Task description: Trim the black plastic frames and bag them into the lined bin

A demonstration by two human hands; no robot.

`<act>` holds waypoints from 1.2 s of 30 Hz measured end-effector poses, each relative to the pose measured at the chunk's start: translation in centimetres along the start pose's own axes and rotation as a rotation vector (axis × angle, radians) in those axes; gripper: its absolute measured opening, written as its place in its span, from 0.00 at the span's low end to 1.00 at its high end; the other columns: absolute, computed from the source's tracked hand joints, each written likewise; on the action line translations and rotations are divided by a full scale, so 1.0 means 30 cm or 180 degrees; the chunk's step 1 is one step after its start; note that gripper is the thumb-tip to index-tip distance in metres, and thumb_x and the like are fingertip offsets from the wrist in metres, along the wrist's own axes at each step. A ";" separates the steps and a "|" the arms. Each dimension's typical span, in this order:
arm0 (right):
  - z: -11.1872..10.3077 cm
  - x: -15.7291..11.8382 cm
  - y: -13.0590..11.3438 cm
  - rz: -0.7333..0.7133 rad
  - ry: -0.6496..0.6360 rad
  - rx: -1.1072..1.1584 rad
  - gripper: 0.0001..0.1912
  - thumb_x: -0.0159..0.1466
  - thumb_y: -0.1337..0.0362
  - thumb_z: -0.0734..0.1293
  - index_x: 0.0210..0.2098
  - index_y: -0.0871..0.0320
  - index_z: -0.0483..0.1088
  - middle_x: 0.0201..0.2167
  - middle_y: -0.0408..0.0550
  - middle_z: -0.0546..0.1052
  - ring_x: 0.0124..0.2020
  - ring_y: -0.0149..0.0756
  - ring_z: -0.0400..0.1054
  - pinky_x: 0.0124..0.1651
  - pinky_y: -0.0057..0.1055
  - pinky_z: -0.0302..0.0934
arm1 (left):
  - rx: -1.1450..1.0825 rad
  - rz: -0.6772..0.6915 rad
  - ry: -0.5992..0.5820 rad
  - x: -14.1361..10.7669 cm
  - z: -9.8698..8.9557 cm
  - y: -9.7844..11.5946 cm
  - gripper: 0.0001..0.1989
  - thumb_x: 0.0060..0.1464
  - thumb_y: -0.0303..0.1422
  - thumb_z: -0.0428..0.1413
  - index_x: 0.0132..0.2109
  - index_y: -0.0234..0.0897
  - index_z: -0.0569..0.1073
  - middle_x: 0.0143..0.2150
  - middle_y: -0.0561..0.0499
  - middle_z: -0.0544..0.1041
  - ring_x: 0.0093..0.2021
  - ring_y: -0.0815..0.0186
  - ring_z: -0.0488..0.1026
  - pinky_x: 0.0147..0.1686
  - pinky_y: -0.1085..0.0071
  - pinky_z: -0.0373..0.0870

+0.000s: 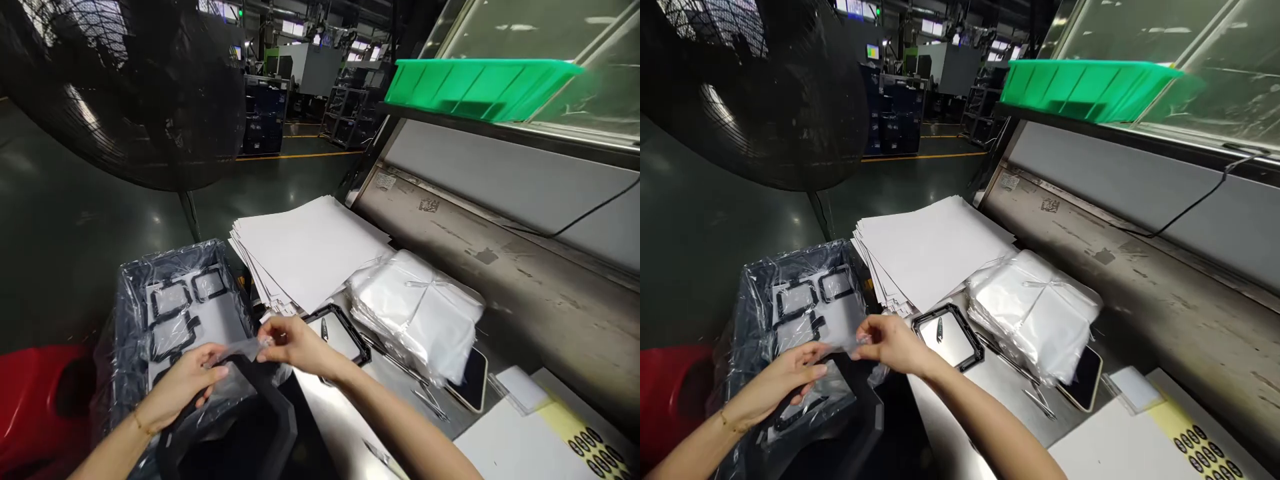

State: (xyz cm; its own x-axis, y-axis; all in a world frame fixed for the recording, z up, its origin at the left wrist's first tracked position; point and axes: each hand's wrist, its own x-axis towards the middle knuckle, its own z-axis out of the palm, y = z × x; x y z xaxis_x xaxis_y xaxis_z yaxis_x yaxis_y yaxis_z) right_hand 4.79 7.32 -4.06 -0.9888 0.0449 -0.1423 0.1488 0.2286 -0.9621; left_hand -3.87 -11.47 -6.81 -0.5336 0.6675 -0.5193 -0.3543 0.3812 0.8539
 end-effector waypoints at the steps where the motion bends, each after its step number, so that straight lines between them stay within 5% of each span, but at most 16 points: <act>1: 0.002 -0.029 0.016 -0.0034 0.0073 -0.0312 0.07 0.50 0.65 0.65 0.28 0.60 0.63 0.25 0.42 0.63 0.26 0.28 0.54 0.29 0.27 0.49 | 0.0045 -0.0010 0.0075 -0.011 -0.004 -0.008 0.16 0.42 0.34 0.57 0.41 0.33 0.68 0.30 0.53 0.69 0.16 0.78 0.57 0.13 0.79 0.54; 5: 0.046 -0.130 0.086 -0.0072 0.0172 -0.1243 0.03 0.56 0.71 0.57 0.27 0.60 0.60 0.27 0.48 0.61 0.27 0.32 0.52 0.32 0.31 0.50 | 0.0065 -0.0161 0.0378 -0.054 -0.021 -0.062 0.18 0.42 0.33 0.57 0.42 0.31 0.66 0.38 0.47 0.70 0.16 0.79 0.59 0.13 0.78 0.56; 8: 0.108 -0.146 0.102 -0.0259 -0.0105 -0.1535 0.04 0.56 0.71 0.55 0.28 0.60 0.59 0.28 0.49 0.62 0.26 0.32 0.54 0.29 0.29 0.52 | -0.0007 -0.0325 0.0509 -0.063 -0.033 -0.108 0.20 0.44 0.32 0.56 0.45 0.30 0.63 0.35 0.48 0.71 0.17 0.77 0.62 0.13 0.77 0.58; 15: 0.254 -0.004 0.098 -0.1045 -0.0144 -0.1378 0.12 0.56 0.73 0.55 0.33 0.59 0.67 0.27 0.47 0.66 0.27 0.31 0.62 0.29 0.25 0.58 | -0.0084 -0.0600 0.0622 -0.051 -0.069 -0.186 0.16 0.49 0.30 0.53 0.47 0.34 0.62 0.48 0.43 0.68 0.22 0.73 0.71 0.19 0.74 0.68; 17: 0.254 0.035 0.116 -0.1180 -0.0225 -0.1287 0.11 0.57 0.72 0.56 0.32 0.57 0.69 0.26 0.46 0.68 0.26 0.30 0.63 0.28 0.24 0.58 | -0.0085 -0.0669 0.0694 -0.061 -0.080 -0.209 0.17 0.49 0.31 0.52 0.47 0.33 0.62 0.47 0.42 0.69 0.20 0.74 0.70 0.17 0.75 0.67; 22: 0.240 0.132 0.120 -0.1000 0.0383 -0.1245 0.15 0.62 0.70 0.50 0.37 0.64 0.67 0.29 0.52 0.71 0.29 0.32 0.65 0.32 0.28 0.59 | -0.0047 -0.0650 0.0944 -0.063 -0.103 -0.235 0.19 0.48 0.31 0.53 0.48 0.32 0.60 0.52 0.37 0.65 0.13 0.79 0.65 0.11 0.77 0.60; 28: 0.297 0.088 0.057 -0.1966 -0.0939 -0.1797 0.10 0.59 0.68 0.57 0.36 0.58 0.68 0.25 0.43 0.71 0.24 0.29 0.63 0.25 0.22 0.55 | -0.0268 -0.0507 0.1054 -0.055 -0.145 -0.225 0.19 0.41 0.33 0.58 0.42 0.33 0.67 0.38 0.45 0.75 0.13 0.75 0.66 0.09 0.77 0.58; 33: 0.197 0.003 0.175 -0.0756 0.0158 -0.2929 0.11 0.58 0.76 0.53 0.32 0.63 0.65 0.28 0.56 0.68 0.29 0.39 0.60 0.31 0.35 0.56 | -0.0357 -0.0739 0.1565 -0.110 -0.171 -0.220 0.24 0.39 0.40 0.58 0.43 0.34 0.64 0.38 0.45 0.73 0.11 0.75 0.62 0.09 0.74 0.58; 36: 0.213 -0.051 0.216 -0.0629 -0.0067 -0.2666 0.05 0.53 0.74 0.58 0.28 0.62 0.63 0.27 0.52 0.67 0.26 0.35 0.60 0.28 0.30 0.57 | -0.0378 -0.0887 0.1583 -0.116 -0.177 -0.222 0.28 0.38 0.39 0.59 0.46 0.32 0.62 0.32 0.47 0.74 0.13 0.72 0.64 0.10 0.74 0.58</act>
State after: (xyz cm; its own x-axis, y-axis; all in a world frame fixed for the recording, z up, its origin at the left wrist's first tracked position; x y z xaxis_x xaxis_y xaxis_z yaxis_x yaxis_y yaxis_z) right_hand 7.19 2.52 -11.55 -0.9962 -0.0876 -0.0026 -0.0755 0.8729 -0.4820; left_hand -3.71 -19.73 -10.87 -0.6943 0.1608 -0.7015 -0.6013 0.4059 0.6882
